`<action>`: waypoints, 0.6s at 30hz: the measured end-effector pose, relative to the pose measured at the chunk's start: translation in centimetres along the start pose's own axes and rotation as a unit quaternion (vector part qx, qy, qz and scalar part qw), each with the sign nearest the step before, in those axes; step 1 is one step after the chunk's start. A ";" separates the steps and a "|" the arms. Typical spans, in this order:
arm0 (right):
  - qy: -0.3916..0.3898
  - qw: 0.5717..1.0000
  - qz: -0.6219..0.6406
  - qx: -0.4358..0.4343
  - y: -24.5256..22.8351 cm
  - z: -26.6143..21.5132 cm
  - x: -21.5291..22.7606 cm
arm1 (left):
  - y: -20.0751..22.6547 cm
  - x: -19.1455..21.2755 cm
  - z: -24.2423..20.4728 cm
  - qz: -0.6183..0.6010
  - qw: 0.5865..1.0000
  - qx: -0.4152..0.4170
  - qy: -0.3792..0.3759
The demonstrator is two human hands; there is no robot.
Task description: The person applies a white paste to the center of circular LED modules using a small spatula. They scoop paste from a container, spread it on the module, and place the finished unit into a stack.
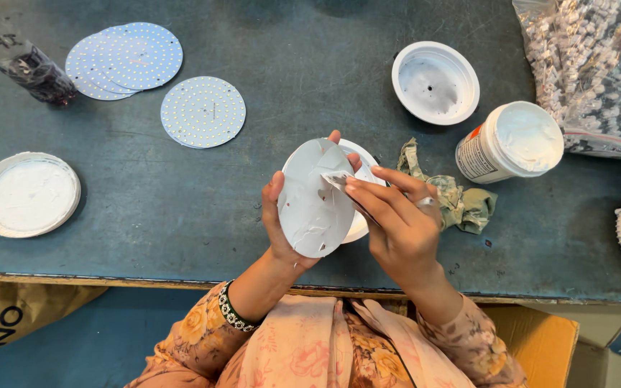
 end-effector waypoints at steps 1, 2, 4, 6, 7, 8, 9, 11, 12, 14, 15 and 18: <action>-0.002 1.000 -0.002 -0.003 0.0 -0.1 -0.2 | 0.0 0.0 0.0 0.004 1.000 0.003 0.001; -0.002 1.000 -0.002 -0.005 0.0 -0.2 -0.4 | 0.1 0.0 -0.1 0.008 1.000 0.002 0.001; -0.012 1.000 0.012 0.001 -0.3 -0.8 -0.6 | 0.4 0.1 -0.2 0.017 1.000 0.000 -0.001; -0.031 0.999 0.038 0.015 -0.8 -1.9 -0.6 | 0.7 0.6 -0.1 0.003 1.000 -0.001 -0.004; -0.035 0.998 0.050 0.014 -0.8 -2.6 -0.3 | 0.8 0.9 0.0 -0.005 1.000 0.000 -0.005; -0.037 0.997 0.061 0.013 -0.7 -3.4 0.0 | 0.8 1.4 0.2 -0.004 1.000 0.003 0.005; -0.038 0.997 0.072 0.012 -0.4 -4.2 0.3 | 0.8 2.0 0.4 -0.003 1.000 0.007 0.015; 0.018 0.989 0.101 -0.102 2.4 -6.1 1.2 | 0.7 3.0 1.0 0.047 0.999 0.008 0.020; 0.048 0.980 0.113 -0.159 3.8 -7.4 1.6 | 0.6 3.3 1.6 0.097 0.995 0.007 0.011; 0.138 0.934 0.162 -0.286 6.8 -10.4 2.7 | 0.4 3.7 3.0 0.305 0.952 0.002 -0.026; 0.171 0.902 0.232 -0.322 8.1 -11.8 2.7 | 0.2 3.7 3.8 0.456 0.888 -0.003 -0.054; 0.230 0.806 0.374 -0.398 10.5 -15.5 1.5 | -1.4 3.9 5.0 0.791 0.598 0.005 -0.131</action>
Point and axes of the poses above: each hand's wrist, its own z-axis towards the middle knuckle, its own x-axis out of the back of the hand, y = z × x, the point moved 6 cm from there along z, towards the middle knuckle, and after that the axes turned 5 degrees about -z, right-handed, at the moved point
